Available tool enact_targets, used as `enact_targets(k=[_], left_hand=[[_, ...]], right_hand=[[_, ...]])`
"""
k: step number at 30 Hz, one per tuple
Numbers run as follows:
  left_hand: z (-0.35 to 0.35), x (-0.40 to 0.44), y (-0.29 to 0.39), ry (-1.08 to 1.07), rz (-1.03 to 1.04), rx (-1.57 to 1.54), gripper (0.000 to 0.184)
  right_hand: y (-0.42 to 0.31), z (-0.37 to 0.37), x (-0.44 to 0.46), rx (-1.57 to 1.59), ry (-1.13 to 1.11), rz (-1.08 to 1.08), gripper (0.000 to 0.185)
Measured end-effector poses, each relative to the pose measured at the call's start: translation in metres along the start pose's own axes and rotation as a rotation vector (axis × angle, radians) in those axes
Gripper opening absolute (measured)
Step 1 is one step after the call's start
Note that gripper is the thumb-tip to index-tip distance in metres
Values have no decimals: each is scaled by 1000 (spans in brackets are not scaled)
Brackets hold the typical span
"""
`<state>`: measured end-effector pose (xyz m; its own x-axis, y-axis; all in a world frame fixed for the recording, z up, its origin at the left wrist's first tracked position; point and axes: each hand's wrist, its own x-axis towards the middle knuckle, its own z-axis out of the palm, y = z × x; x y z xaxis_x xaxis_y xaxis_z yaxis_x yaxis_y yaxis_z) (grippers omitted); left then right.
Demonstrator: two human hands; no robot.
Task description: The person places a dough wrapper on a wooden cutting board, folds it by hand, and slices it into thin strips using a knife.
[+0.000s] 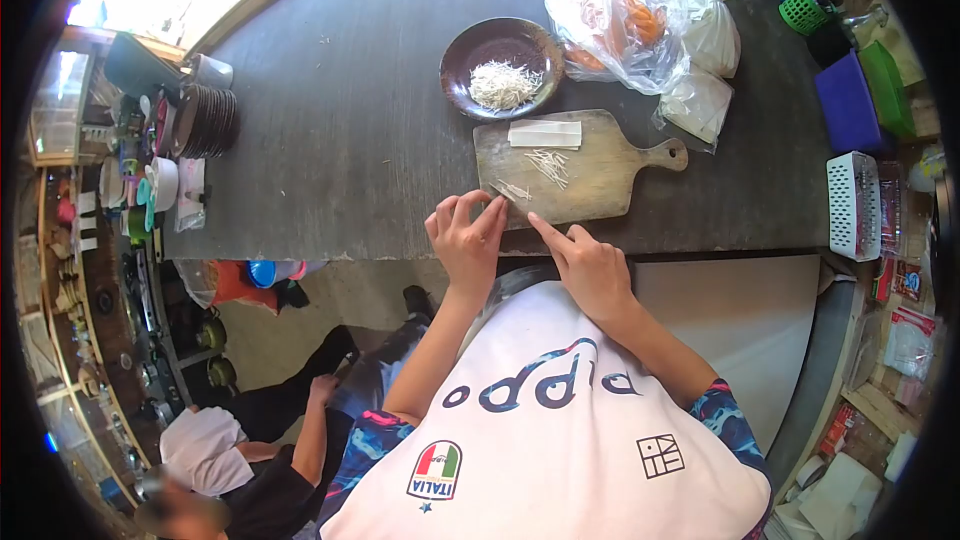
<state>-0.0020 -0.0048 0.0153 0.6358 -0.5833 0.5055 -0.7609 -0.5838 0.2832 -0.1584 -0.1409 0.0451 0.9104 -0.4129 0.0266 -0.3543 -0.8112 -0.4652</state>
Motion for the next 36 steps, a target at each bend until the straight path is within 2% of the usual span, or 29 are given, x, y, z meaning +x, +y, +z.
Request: enact_targets(k=[5, 14, 20, 23, 29, 36], left_hand=[[0, 1, 1, 20, -48, -34, 10], [3, 0, -5, 16, -46, -97, 13], [3, -1, -4, 3, -113, -120, 14], [0, 1, -2, -7, -107, -136, 15], [-2, 0, -2, -13, -62, -92, 15], [-4, 1, 2, -13, -110, -92, 15]], right_hand=[[13, -14, -28, 84, -36, 28, 59], [2, 5, 5, 64, 19, -20, 57], [12, 3, -16, 76, 12, 5, 58], [14, -7, -20, 95, -29, 27, 58], [4, 10, 1, 104, 44, -14, 57], [7, -13, -15, 52, -50, 39, 55]])
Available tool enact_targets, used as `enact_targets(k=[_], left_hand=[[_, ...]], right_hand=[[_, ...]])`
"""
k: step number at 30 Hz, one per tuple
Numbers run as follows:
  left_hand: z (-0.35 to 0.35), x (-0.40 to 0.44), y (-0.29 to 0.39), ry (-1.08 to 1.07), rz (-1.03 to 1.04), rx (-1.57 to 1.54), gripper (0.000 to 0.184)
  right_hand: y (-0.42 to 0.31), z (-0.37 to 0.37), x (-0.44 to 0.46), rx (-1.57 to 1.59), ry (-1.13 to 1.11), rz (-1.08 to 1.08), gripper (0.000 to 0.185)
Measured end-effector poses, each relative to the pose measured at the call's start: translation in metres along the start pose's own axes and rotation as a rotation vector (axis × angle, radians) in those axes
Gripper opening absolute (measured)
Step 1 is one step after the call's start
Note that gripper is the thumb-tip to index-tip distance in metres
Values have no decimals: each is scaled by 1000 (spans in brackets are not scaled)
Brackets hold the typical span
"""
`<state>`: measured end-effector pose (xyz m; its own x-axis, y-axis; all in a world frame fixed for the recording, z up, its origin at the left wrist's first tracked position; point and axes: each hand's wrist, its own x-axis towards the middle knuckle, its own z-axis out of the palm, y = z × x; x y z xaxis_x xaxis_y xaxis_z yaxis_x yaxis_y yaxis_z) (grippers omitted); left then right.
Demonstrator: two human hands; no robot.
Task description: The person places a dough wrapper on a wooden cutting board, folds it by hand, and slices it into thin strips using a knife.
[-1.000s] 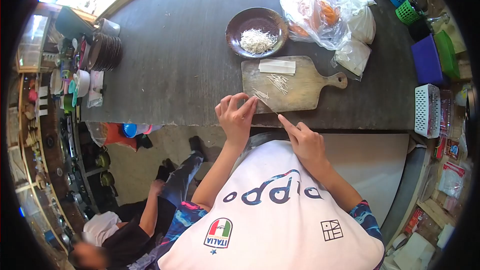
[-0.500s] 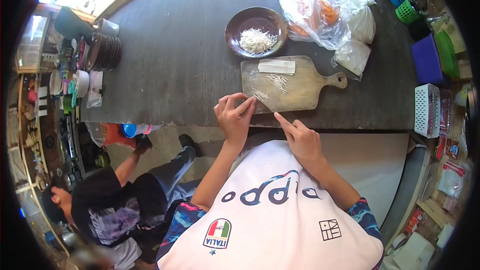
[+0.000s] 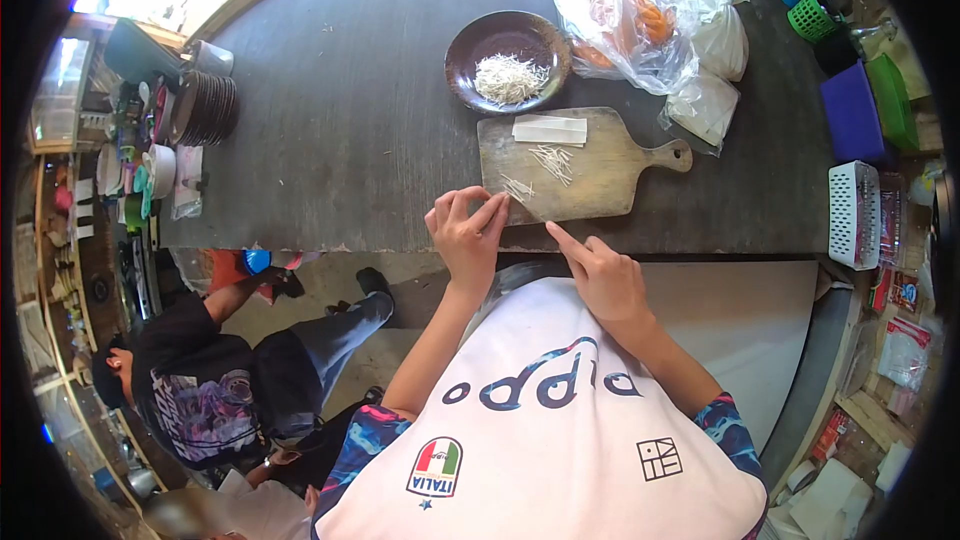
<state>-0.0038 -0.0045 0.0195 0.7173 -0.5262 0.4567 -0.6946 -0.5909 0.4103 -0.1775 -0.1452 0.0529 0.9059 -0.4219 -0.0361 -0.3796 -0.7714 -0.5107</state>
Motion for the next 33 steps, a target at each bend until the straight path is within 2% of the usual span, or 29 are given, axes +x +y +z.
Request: enact_targets(k=[11, 17, 23, 33], left_hand=[[2, -3, -1, 15, 24, 0, 16], [1, -3, 0, 16, 49, 10, 12], [-1, -4, -2, 5, 56, -23, 13], [-3, 0, -1, -2, 61, 28, 13]], right_hand=[[-6, 18, 17, 127, 51, -21, 55], [0, 6, -5, 152, -16, 52, 55], [-3, 13, 4, 221, 30, 28, 53], [-6, 9, 0, 217, -43, 59, 53]])
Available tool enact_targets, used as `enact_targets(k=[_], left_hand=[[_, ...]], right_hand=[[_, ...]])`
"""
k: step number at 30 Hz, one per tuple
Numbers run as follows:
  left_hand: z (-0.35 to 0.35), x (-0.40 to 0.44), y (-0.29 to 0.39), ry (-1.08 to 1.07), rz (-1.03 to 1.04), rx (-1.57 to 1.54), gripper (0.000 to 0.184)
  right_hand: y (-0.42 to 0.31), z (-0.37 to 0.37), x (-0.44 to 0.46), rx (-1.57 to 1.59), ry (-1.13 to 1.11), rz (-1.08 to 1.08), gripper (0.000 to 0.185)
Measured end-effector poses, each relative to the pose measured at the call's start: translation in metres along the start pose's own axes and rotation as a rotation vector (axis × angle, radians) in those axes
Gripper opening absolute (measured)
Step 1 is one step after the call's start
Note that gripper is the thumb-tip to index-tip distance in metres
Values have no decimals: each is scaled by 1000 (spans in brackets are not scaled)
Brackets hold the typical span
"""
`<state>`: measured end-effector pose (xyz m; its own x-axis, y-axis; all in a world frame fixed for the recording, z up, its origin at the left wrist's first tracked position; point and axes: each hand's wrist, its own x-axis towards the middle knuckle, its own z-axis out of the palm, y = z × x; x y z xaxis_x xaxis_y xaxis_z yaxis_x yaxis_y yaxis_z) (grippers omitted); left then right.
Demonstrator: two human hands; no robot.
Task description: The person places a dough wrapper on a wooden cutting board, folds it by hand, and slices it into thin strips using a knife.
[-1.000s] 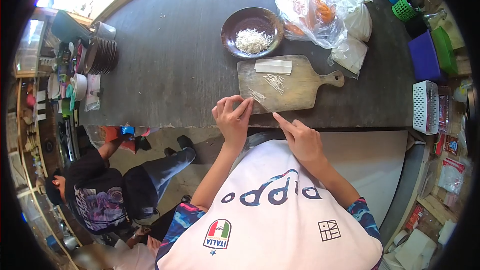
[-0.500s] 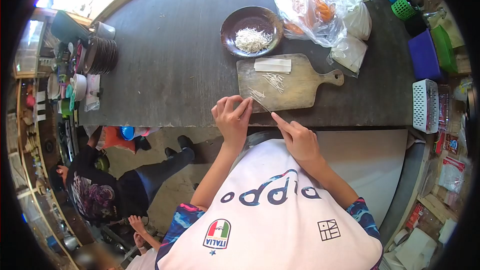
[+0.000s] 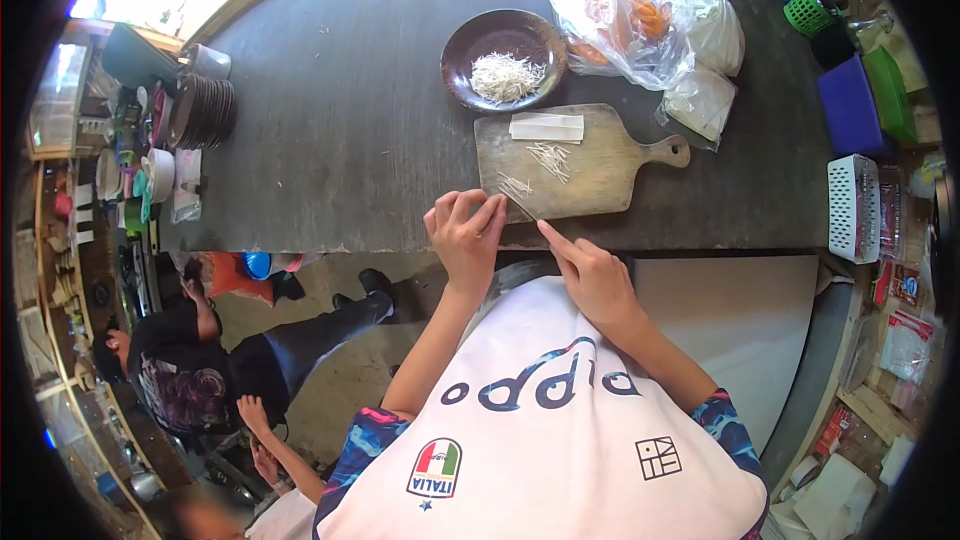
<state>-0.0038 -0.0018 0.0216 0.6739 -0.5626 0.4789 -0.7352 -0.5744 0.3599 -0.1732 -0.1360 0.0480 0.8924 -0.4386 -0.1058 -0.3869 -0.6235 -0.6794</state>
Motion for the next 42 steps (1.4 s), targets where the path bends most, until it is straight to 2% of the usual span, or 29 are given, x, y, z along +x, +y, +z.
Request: enact_targets(k=[14, 20, 26, 29, 35, 38, 41, 42], left_hand=[[5, -5, 1, 7, -63, -59, 13], [8, -5, -1, 19, -43, -38, 12], [7, -1, -7, -86, -171, -262, 15], [10, -6, -12, -64, -207, -316, 18], [4, 1, -14, -17, -212, -353, 25], [-1, 8, -12, -3, -195, -313, 27], [-1, 9, -18, 14, -186, -294, 26], [0, 10, -19, 13, -199, -301, 25]], right_hand=[[-5, 9, 15, 156, -9, 12, 51], [2, -2, -3, 93, -54, 28, 53], [12, -23, -19, 238, -10, 46, 48], [12, -25, -19, 259, -8, 64, 46], [15, -6, 8, 385, 8, -61, 45], [15, -11, 18, 521, -27, 69, 44], [7, -34, 15, 456, 3, 259, 43], [11, -32, 12, 462, 52, 207, 43]])
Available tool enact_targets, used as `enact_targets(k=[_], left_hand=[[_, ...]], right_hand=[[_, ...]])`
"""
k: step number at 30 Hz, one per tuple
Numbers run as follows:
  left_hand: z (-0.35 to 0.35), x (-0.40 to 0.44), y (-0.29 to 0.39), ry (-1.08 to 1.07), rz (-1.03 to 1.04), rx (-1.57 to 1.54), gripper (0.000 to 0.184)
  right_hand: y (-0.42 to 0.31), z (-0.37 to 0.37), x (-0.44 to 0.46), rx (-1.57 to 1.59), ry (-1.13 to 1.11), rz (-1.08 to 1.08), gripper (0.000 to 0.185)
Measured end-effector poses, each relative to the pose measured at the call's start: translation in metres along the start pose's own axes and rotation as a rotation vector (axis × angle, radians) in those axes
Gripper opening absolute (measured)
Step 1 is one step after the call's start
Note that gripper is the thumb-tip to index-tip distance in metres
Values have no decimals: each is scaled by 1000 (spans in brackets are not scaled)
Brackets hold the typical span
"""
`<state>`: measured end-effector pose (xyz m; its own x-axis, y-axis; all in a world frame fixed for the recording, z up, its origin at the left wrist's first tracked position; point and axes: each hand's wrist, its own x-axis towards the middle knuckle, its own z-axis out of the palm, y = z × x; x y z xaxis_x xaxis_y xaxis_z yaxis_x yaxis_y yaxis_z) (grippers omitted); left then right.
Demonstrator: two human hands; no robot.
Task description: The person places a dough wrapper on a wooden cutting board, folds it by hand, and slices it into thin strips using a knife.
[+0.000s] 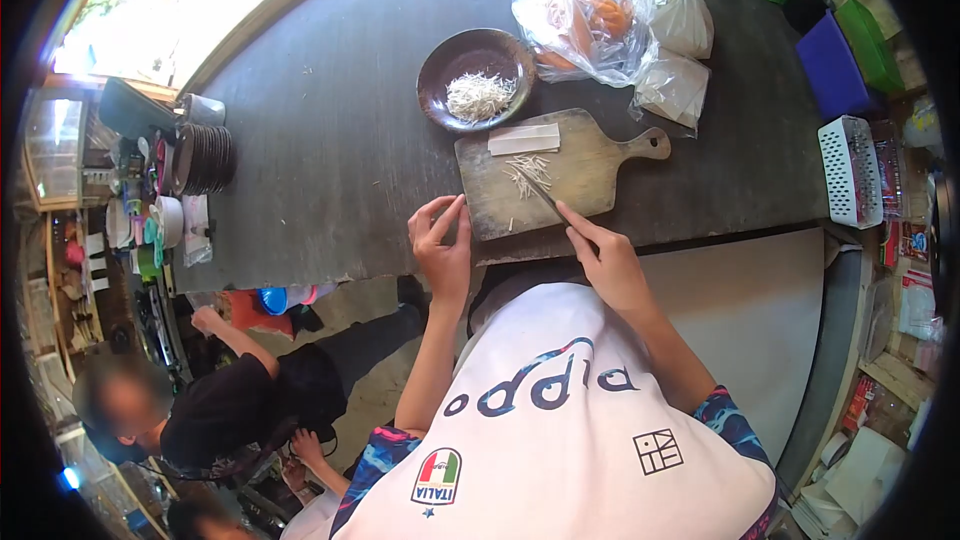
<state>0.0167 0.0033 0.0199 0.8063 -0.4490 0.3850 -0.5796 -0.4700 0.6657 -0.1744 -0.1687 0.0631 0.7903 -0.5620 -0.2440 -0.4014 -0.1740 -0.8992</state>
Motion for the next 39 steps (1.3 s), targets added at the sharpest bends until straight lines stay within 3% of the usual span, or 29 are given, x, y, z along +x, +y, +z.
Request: enact_targets(k=[2, 5, 8, 11, 14, 21, 39], left_hand=[[2, 3, 0, -3, -21, -18, 24], [6, 20, 2, -40, 61, 15, 23], [10, 41, 11, -85, 104, -20, 23], [15, 57, 22, -127, 193, 31, 22], [23, 70, 33, -171, 352, 174, 26], [56, 103, 45, -360, 620, 349, 36], [66, 113, 42, -503, 431, 157, 20]], right_hand=[[11, 2, -8, 22, 77, -123, 43], [0, -1, -19, 130, -207, 17, 45], [15, 9, -16, 96, -185, -57, 45], [15, -7, -9, 119, -160, 58, 45], [25, -9, -7, 49, 88, -82, 45], [15, -7, -16, 53, -156, -10, 42], [22, -11, -5, 114, -181, 5, 41]])
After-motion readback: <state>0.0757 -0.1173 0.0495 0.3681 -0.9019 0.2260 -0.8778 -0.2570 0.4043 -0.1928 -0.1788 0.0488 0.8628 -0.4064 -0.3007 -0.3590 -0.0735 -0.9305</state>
